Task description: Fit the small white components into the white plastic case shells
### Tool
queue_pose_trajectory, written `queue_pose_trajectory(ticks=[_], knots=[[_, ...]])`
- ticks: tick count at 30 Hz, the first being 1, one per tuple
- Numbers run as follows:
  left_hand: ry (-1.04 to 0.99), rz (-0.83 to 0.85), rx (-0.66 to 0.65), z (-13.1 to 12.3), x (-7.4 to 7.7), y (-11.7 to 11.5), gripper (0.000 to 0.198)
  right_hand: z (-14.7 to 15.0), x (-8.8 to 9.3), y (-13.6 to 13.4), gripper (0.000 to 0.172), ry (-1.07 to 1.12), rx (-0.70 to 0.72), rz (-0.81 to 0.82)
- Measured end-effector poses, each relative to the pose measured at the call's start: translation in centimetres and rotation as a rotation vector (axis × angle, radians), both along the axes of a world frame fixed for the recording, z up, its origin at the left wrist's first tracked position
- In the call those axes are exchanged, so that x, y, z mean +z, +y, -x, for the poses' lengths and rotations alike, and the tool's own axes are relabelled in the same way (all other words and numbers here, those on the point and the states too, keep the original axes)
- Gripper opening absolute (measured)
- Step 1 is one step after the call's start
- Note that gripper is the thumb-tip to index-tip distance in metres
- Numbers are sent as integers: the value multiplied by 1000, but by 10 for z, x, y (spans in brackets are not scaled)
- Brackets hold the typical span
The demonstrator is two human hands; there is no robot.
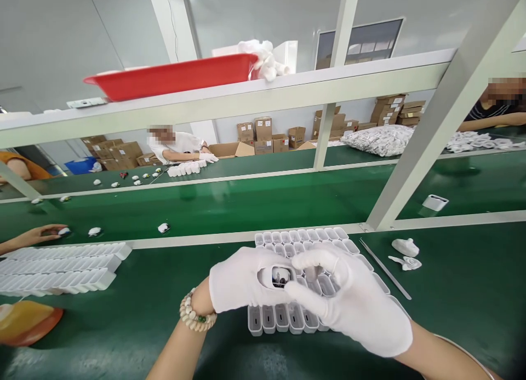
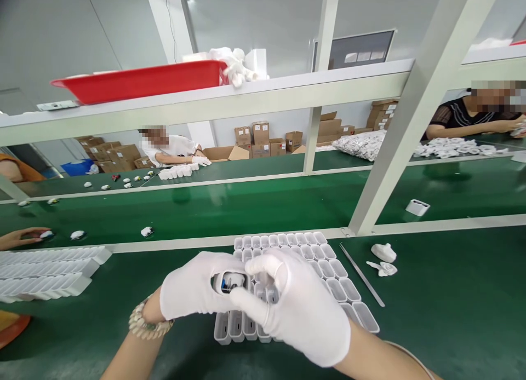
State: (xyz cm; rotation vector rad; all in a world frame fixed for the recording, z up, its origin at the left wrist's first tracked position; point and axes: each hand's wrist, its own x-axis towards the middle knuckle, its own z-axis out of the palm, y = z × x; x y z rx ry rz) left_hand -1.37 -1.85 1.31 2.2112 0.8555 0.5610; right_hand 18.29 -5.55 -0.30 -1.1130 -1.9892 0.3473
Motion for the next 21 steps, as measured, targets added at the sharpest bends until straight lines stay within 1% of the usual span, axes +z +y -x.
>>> queue_pose_trajectory(ticks=[3, 5, 10, 12, 17, 19, 21], knots=[[45, 26, 39, -4, 2, 1, 29, 5, -6, -4, 17, -99, 8, -152], [41, 26, 30, -5, 2, 2, 29, 8, -10, -4, 18, -92, 10, -231], [-72, 15, 31, -6, -1, -1, 29, 10, -13, -1, 14, -53, 1, -315], [-98, 9, 27, -7, -2, -3, 27, 9, -13, 0, 14, -62, -3, -294], [-119, -7, 6, -9, 2, -1, 26, 9, -16, 1, 8, -48, -2, -130], [-93, -6, -32, -9, 3, 2, 25, 9, -18, 1, 9, -22, -16, -95], [-73, -17, -58, -9, 0, 5, 24, 9, -20, 2, 11, -4, -25, -73]])
